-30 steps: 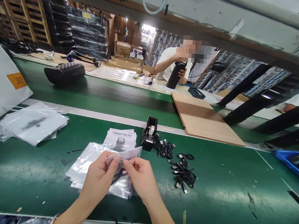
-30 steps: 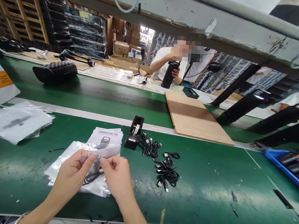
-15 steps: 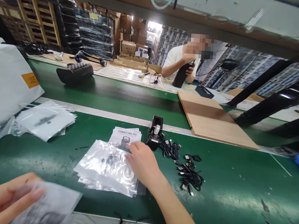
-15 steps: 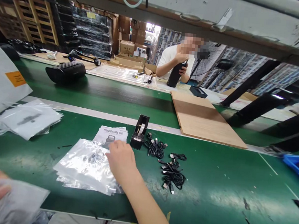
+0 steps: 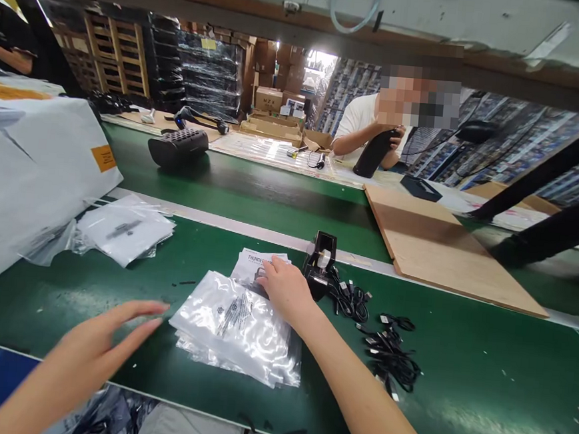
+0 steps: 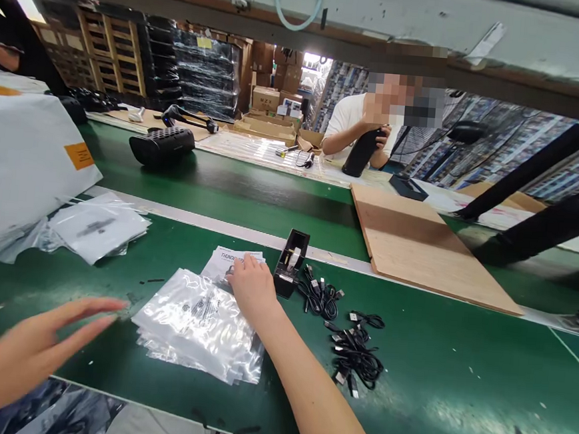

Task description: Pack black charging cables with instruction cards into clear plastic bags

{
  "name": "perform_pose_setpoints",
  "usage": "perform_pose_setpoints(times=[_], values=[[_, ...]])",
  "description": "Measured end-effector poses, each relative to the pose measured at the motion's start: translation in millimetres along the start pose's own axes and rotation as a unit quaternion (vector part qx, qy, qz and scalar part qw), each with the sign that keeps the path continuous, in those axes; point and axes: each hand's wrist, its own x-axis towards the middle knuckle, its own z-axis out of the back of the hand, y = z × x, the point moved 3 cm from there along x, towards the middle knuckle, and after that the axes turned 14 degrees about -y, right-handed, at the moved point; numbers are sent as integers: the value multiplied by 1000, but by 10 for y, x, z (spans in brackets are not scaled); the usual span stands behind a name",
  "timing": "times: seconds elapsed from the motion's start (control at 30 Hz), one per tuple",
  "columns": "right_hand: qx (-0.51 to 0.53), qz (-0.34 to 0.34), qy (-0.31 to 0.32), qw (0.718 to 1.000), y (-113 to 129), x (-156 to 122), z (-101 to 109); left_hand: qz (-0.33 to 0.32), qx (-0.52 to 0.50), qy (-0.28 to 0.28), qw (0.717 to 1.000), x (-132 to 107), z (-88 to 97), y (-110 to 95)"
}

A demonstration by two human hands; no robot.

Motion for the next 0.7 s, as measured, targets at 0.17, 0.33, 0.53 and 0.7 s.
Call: perform_pose_setpoints(times=[0.17, 0.33, 0.53, 0.7], values=[[7, 8, 6, 1000, -93, -15, -56, -315, 129, 149, 929, -18, -956, -433], [12, 20, 1, 1000, -205, -62, -51, -415, 195, 177, 871, -187, -1144, -318], [21, 61, 9, 998, -148, -22, -111, -441, 207, 143, 861, -260, -1050, -218], [1, 49, 21, 999, -93, 34, -38, -406, 180, 118, 888, -223, -1006, -286]])
